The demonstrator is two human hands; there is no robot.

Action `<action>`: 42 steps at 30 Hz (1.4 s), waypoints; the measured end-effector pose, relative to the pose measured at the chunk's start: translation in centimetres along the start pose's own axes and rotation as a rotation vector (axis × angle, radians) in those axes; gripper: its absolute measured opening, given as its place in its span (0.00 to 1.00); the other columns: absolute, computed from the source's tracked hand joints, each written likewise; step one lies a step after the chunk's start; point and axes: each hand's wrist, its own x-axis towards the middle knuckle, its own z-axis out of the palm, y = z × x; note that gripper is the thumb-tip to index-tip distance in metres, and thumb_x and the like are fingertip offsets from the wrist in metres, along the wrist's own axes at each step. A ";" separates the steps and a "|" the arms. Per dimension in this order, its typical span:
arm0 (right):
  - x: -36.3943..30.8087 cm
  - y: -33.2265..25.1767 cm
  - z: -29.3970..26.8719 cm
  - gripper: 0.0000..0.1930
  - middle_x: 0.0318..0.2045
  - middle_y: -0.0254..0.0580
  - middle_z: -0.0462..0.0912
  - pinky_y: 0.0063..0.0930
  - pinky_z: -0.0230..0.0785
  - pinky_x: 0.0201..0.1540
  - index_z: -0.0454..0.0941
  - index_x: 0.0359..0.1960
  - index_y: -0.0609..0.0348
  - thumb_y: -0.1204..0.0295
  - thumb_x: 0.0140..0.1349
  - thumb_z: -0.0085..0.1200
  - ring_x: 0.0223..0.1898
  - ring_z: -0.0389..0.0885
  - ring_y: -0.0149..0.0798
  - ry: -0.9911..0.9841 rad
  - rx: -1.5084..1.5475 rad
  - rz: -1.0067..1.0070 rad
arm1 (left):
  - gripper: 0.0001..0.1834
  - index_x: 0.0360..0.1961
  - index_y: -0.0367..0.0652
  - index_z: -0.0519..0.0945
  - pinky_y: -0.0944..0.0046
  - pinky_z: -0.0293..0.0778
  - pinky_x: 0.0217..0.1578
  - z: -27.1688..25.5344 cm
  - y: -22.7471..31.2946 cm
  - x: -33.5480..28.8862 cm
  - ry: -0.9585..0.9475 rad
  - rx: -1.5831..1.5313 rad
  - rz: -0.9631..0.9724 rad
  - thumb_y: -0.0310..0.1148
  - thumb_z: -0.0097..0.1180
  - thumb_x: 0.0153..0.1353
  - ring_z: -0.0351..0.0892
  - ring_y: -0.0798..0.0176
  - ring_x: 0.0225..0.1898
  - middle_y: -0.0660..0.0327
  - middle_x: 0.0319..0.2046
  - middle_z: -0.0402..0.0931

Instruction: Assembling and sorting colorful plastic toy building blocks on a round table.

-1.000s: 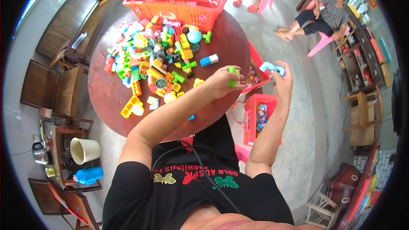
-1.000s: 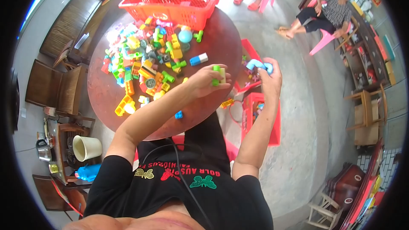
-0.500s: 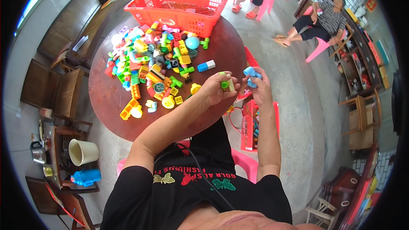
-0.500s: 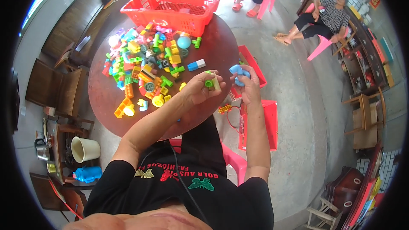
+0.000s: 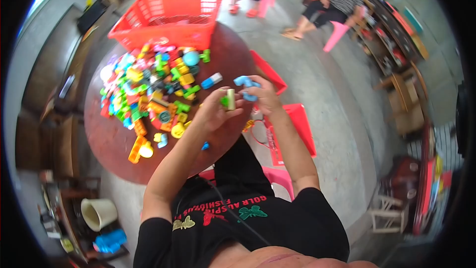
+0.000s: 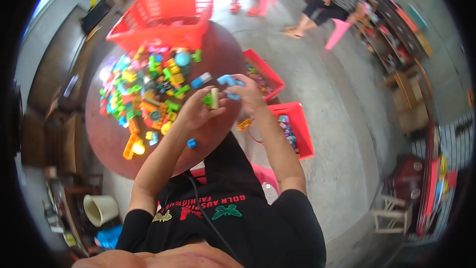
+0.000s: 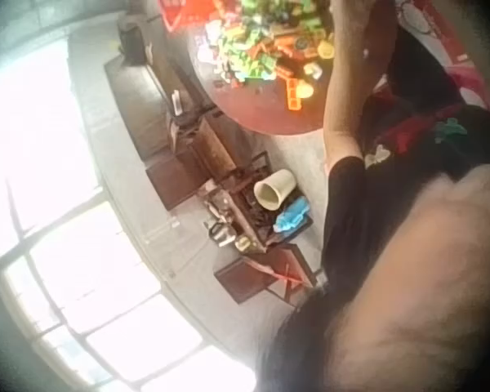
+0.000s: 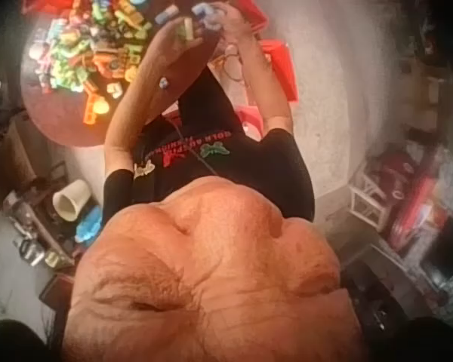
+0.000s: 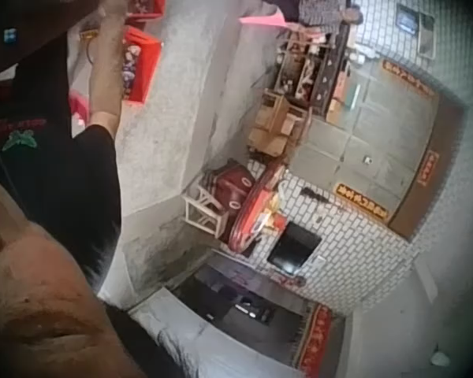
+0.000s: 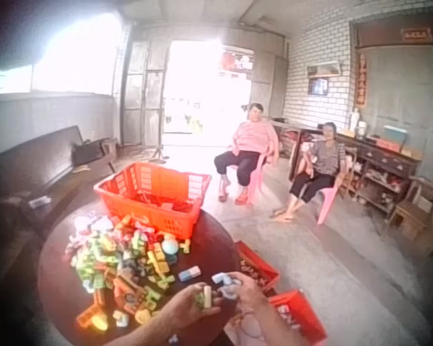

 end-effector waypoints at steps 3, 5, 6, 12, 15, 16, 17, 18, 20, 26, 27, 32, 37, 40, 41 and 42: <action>-0.4 -0.1 -0.5 0.16 0.37 0.36 0.78 0.26 0.75 0.44 0.73 0.47 0.59 0.78 0.56 0.58 0.39 0.81 0.31 0.020 0.076 -0.004 | 0.18 0.56 0.44 0.66 0.48 0.78 0.48 1.0 -0.3 0.3 -0.052 0.019 -0.022 0.36 0.46 0.68 0.79 0.51 0.46 0.52 0.47 0.74; -0.8 -0.1 -1.1 0.16 0.37 0.36 0.78 0.25 0.75 0.43 0.73 0.47 0.59 0.78 0.56 0.58 0.39 0.80 0.31 0.026 0.071 -0.024 | 0.17 0.56 0.43 0.67 0.49 0.79 0.48 1.6 -0.6 0.3 -0.059 0.024 -0.054 0.36 0.46 0.69 0.79 0.51 0.48 0.52 0.47 0.75; -0.8 -0.1 -1.3 0.16 0.37 0.35 0.78 0.25 0.75 0.43 0.73 0.47 0.59 0.78 0.56 0.58 0.38 0.80 0.30 0.017 0.066 -0.032 | 0.17 0.56 0.43 0.67 0.49 0.79 0.48 1.8 -0.6 0.4 -0.061 0.028 -0.055 0.36 0.46 0.69 0.79 0.51 0.48 0.52 0.47 0.75; -0.7 -0.3 0.0 0.16 0.35 0.37 0.79 0.25 0.75 0.44 0.73 0.47 0.59 0.78 0.56 0.59 0.38 0.80 0.31 0.028 0.056 -0.040 | 0.17 0.56 0.42 0.69 0.50 0.79 0.48 0.9 -0.6 0.4 -0.016 0.028 -0.043 0.34 0.45 0.69 0.79 0.53 0.47 0.53 0.45 0.77; -0.8 -0.2 -0.4 0.15 0.36 0.37 0.80 0.24 0.74 0.43 0.73 0.46 0.59 0.78 0.57 0.59 0.38 0.80 0.30 0.025 0.072 -0.049 | 0.16 0.56 0.42 0.70 0.50 0.80 0.47 0.8 -0.6 0.6 -0.044 0.018 -0.064 0.32 0.46 0.68 0.80 0.52 0.47 0.53 0.48 0.78; -1.1 -0.2 -0.2 0.14 0.37 0.35 0.79 0.22 0.74 0.42 0.74 0.45 0.59 0.77 0.57 0.59 0.38 0.80 0.28 0.029 0.082 -0.040 | 0.16 0.56 0.42 0.70 0.50 0.80 0.48 1.0 -0.9 0.5 -0.027 0.012 -0.070 0.32 0.46 0.68 0.81 0.51 0.47 0.52 0.49 0.78; -1.3 -0.2 0.0 0.14 0.36 0.36 0.80 0.23 0.74 0.43 0.74 0.44 0.59 0.77 0.57 0.60 0.39 0.80 0.29 0.051 0.085 -0.038 | 0.16 0.56 0.42 0.70 0.50 0.80 0.48 1.0 -0.8 0.5 -0.032 0.017 -0.064 0.32 0.45 0.68 0.80 0.51 0.47 0.52 0.48 0.78; -1.0 -0.2 0.3 0.14 0.36 0.36 0.80 0.23 0.74 0.43 0.74 0.44 0.59 0.77 0.57 0.60 0.39 0.80 0.29 0.046 0.087 -0.039 | 0.16 0.56 0.42 0.70 0.50 0.80 0.48 0.9 -0.6 0.5 -0.037 0.022 -0.059 0.31 0.45 0.68 0.80 0.52 0.47 0.52 0.47 0.78; -1.0 -0.4 0.3 0.14 0.36 0.36 0.80 0.23 0.74 0.42 0.74 0.44 0.59 0.77 0.56 0.60 0.38 0.81 0.29 0.032 0.060 -0.031 | 0.16 0.56 0.42 0.70 0.50 0.80 0.48 1.0 -0.7 0.3 -0.032 0.020 -0.057 0.31 0.45 0.68 0.80 0.52 0.46 0.53 0.47 0.78; -0.6 0.1 0.7 0.13 0.36 0.36 0.81 0.22 0.74 0.41 0.74 0.44 0.58 0.78 0.57 0.60 0.36 0.81 0.28 0.029 0.063 -0.035 | 0.17 0.57 0.41 0.69 0.50 0.80 0.48 1.0 -0.6 0.1 -0.021 0.041 -0.037 0.31 0.44 0.68 0.80 0.53 0.46 0.54 0.45 0.78; -0.6 0.0 0.9 0.13 0.36 0.36 0.81 0.22 0.74 0.41 0.74 0.44 0.58 0.78 0.57 0.60 0.36 0.81 0.28 0.031 0.065 -0.029 | 0.17 0.57 0.41 0.69 0.50 0.80 0.48 0.9 -0.4 0.1 -0.028 0.045 -0.022 0.31 0.44 0.68 0.80 0.53 0.46 0.54 0.45 0.78; -0.4 0.0 0.7 0.14 0.35 0.38 0.81 0.25 0.76 0.43 0.73 0.45 0.58 0.78 0.58 0.59 0.38 0.81 0.30 0.011 0.062 -0.028 | 0.15 0.56 0.43 0.68 0.51 0.80 0.46 0.8 -0.2 0.3 -0.051 0.020 -0.052 0.30 0.45 0.68 0.81 0.54 0.45 0.55 0.43 0.78; -0.3 0.2 1.0 0.14 0.37 0.36 0.81 0.23 0.74 0.44 0.73 0.45 0.59 0.77 0.58 0.60 0.38 0.81 0.29 0.024 0.060 -0.033 | 0.17 0.58 0.42 0.67 0.52 0.80 0.47 0.4 -0.5 0.2 -0.047 0.071 -0.020 0.30 0.44 0.69 0.80 0.54 0.46 0.55 0.45 0.77; -0.4 0.4 1.1 0.14 0.36 0.37 0.81 0.23 0.74 0.44 0.73 0.45 0.59 0.77 0.58 0.60 0.38 0.81 0.29 0.026 0.063 -0.013 | 0.15 0.56 0.44 0.69 0.52 0.80 0.47 0.3 -0.5 0.1 -0.028 0.068 -0.021 0.30 0.46 0.68 0.81 0.54 0.45 0.56 0.44 0.78; -0.4 0.6 1.0 0.14 0.36 0.37 0.81 0.25 0.75 0.44 0.73 0.45 0.58 0.77 0.58 0.60 0.39 0.81 0.30 0.020 0.066 -0.013 | 0.14 0.54 0.45 0.70 0.51 0.80 0.46 0.2 -0.5 0.0 -0.016 0.048 -0.028 0.30 0.48 0.68 0.81 0.54 0.45 0.56 0.43 0.78; -0.4 0.7 1.0 0.14 0.36 0.38 0.81 0.26 0.75 0.44 0.73 0.45 0.57 0.77 0.58 0.60 0.39 0.82 0.31 0.013 0.070 -0.013 | 0.14 0.54 0.45 0.70 0.51 0.80 0.46 0.1 -0.5 0.0 -0.016 0.048 -0.025 0.30 0.48 0.68 0.81 0.54 0.45 0.56 0.43 0.78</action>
